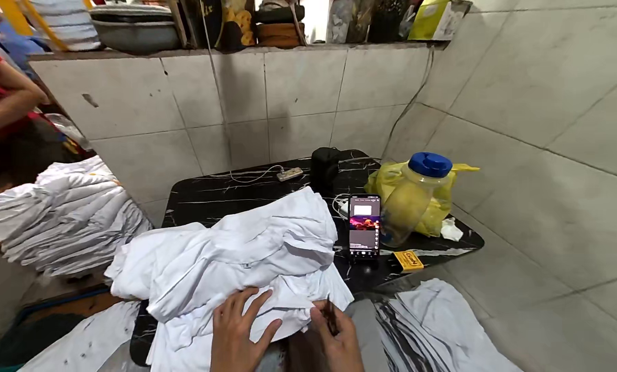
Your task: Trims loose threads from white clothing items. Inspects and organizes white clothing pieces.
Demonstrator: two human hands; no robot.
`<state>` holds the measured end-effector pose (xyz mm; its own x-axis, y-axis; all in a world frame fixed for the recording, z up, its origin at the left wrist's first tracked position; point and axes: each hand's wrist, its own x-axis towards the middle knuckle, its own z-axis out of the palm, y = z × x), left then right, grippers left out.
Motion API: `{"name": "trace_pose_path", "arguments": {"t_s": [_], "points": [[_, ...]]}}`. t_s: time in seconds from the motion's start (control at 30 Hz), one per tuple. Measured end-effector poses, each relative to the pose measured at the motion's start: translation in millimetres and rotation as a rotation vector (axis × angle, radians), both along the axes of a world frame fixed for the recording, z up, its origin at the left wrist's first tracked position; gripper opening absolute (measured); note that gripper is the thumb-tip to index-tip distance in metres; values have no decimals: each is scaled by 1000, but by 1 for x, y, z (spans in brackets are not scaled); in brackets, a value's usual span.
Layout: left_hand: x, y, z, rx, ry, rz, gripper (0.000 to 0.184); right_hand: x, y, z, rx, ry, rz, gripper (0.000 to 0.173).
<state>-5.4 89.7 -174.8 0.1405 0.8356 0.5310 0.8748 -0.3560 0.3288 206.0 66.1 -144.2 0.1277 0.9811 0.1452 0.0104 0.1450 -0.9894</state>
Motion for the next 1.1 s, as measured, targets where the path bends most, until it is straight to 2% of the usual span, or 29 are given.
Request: {"name": "trace_pose_path", "arguments": {"t_s": [0.07, 0.13, 0.2, 0.3, 0.37, 0.47, 0.63, 0.7, 0.8, 0.93, 1.0, 1.07, 1.1], "points": [[0, -1, -3, 6, -32, 8, 50, -1, 1, -4, -140, 294, 27, 11], [-1, -2, -5, 15, -86, -1, 45, 0, 1, -4, -245, 489, 101, 11], [1, -6, -4, 60, -156, -12, 36, 2, 0, -2, -298, 564, 132, 11], [13, -19, 4, 139, -242, -34, 22, 4, -1, 2, -321, 550, 130, 12], [24, -28, 12, 127, -288, -103, 19, 5, -2, 5, -330, 498, 116, 12], [41, -32, 21, 103, -323, -196, 26, 4, -4, 4, -318, 415, 106, 10], [61, -29, 19, 135, -349, -208, 13, 1, -8, 5, -237, 217, 82, 11], [60, -31, 19, 116, -337, -214, 14, 1, -9, 8, -211, 157, 84, 11], [48, -33, 20, 66, -273, -165, 17, 1, -11, 10, -147, 96, 101, 12], [6, -39, 18, -30, -68, 69, 19, -3, -15, 17, -138, -33, 61, 26], [-16, -46, 23, -45, -28, 136, 22, -6, -15, 12, -45, -222, -1, 22], [-37, -56, 32, -113, 13, 119, 26, -9, -15, 6, 90, -489, -101, 16], [-46, -61, 36, -172, 36, 83, 39, -10, -15, 6, 128, -597, -136, 15]]}}
